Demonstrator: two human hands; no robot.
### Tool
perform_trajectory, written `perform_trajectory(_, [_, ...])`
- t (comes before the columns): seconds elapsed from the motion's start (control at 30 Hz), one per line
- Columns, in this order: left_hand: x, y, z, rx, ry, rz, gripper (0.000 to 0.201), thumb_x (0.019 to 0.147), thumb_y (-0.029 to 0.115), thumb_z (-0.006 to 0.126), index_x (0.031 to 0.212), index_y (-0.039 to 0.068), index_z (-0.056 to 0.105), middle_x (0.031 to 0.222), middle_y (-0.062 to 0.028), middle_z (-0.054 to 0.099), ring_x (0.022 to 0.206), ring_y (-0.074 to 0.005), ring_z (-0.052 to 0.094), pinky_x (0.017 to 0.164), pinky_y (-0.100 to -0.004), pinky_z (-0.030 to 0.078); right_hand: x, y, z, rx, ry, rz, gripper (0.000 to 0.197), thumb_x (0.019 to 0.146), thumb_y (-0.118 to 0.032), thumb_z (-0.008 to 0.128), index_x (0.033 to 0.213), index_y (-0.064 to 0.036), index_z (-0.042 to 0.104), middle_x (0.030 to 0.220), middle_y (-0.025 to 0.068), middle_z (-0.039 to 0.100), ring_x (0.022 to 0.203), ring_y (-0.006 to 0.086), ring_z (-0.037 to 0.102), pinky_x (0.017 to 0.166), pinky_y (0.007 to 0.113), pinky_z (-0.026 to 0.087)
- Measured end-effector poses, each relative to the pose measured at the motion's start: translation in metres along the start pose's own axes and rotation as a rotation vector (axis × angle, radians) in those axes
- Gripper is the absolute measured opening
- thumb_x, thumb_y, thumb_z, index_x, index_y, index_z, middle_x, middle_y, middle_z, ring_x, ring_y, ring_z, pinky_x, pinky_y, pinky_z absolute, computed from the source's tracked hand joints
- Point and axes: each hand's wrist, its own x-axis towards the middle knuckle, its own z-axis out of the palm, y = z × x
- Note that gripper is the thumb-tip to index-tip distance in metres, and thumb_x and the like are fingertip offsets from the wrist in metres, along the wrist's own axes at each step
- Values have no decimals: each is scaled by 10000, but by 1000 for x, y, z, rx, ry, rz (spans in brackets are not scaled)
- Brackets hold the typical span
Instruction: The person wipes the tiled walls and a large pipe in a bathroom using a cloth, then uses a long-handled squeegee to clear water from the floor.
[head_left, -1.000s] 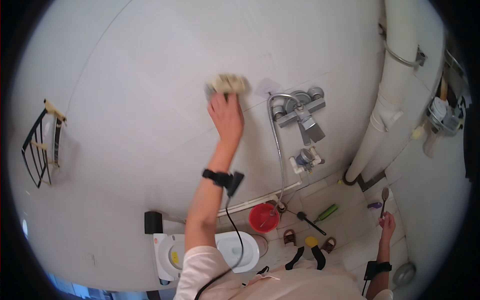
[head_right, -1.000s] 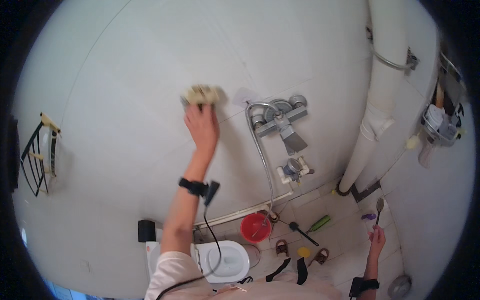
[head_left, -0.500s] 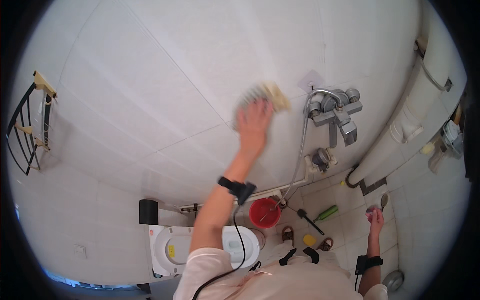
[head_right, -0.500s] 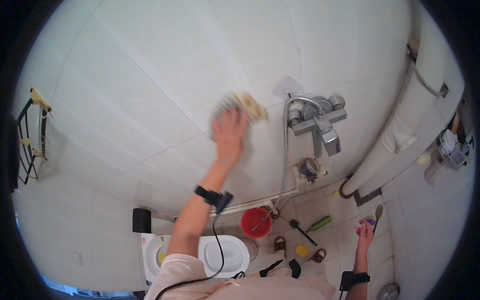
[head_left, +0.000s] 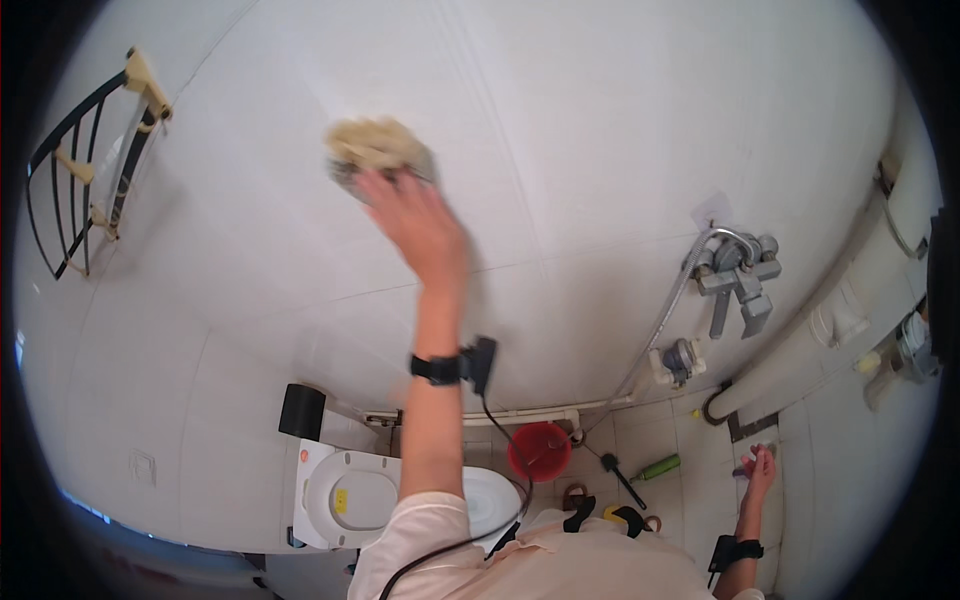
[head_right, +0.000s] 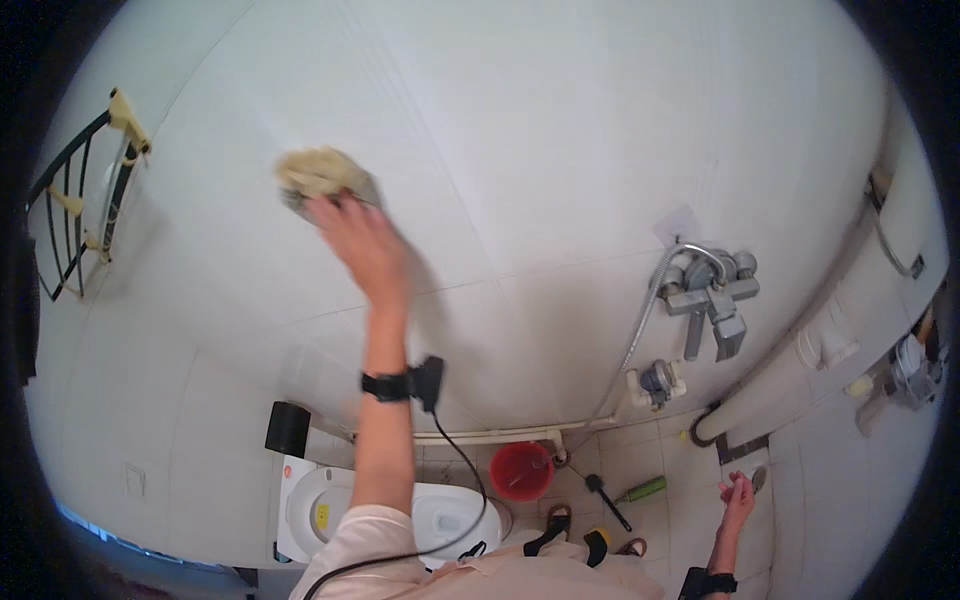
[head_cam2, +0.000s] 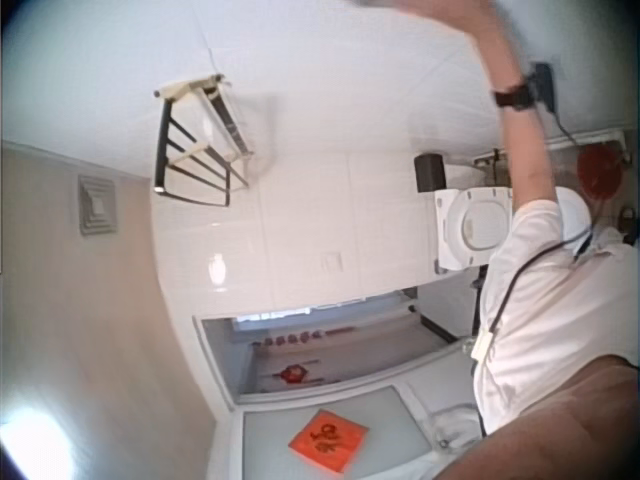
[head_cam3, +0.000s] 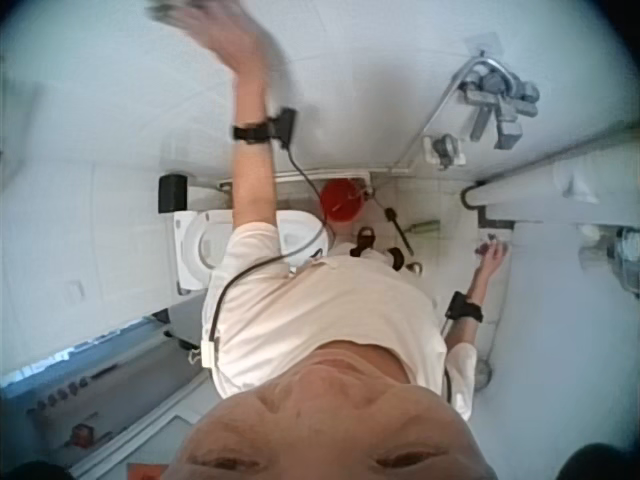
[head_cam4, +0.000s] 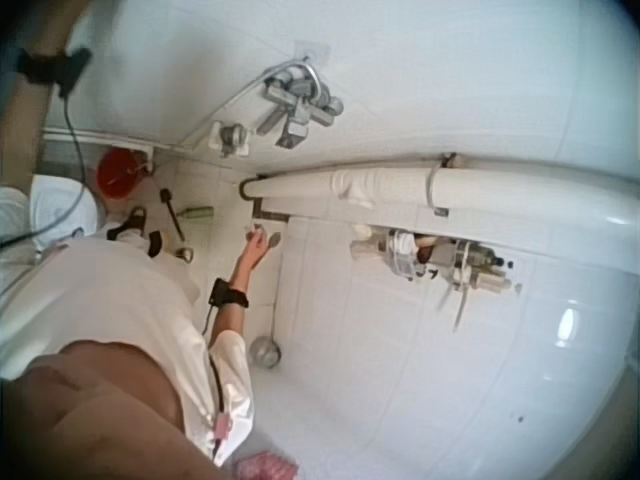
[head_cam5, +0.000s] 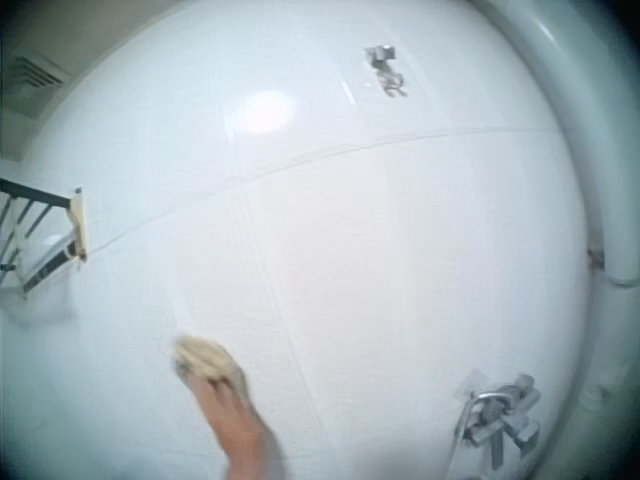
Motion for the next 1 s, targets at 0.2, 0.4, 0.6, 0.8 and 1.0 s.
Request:
perform_trajectory(0.2, [-142,37,26,-111,-401,225,500,797,219,635,1235,34,479,1342,-265,380,1295,-400,317,1038,-573,231,19,-19,54,-18,-107,-23,344,932,-312,532,1141,-40,565,1001,67,634,706,126,628,592,202,465])
perform_trajectory(0.4, [-16,-12,-17,30,-124,-18,526,854,228,562,1266,-54,398,1406,-309,248,1342,-459,161,1056,-584,148,23,-44,94,-45,-192,-57,331,941,-294,519,1147,-38,553,1005,64,631,703,121,627,595,206,471])
perform_trajectory(0.6, [-131,-19,-20,-171,-324,-108,503,869,214,542,1279,-47,412,1398,-289,280,1322,-459,204,1052,-602,134,19,-34,102,-69,-185,-25,300,941,-281,517,1119,-47,577,975,58,642,679,126,637,560,209,467])
perform_trajectory(0.8, [-59,-30,-25,-123,-240,-6,457,871,221,541,1242,-35,459,1381,-246,340,1313,-436,255,1052,-602,139,23,-60,121,-66,-241,-27,335,932,-317,524,1168,-81,561,1041,75,642,726,112,628,619,219,483])
perform_trajectory(1.0, [-101,-26,-27,-135,-173,-124,451,859,237,574,1203,-43,490,1370,-228,380,1312,-399,290,1063,-557,172,15,-49,131,-64,-263,-87,344,932,-294,530,1158,-36,553,1036,95,633,692,137,638,591,224,497])
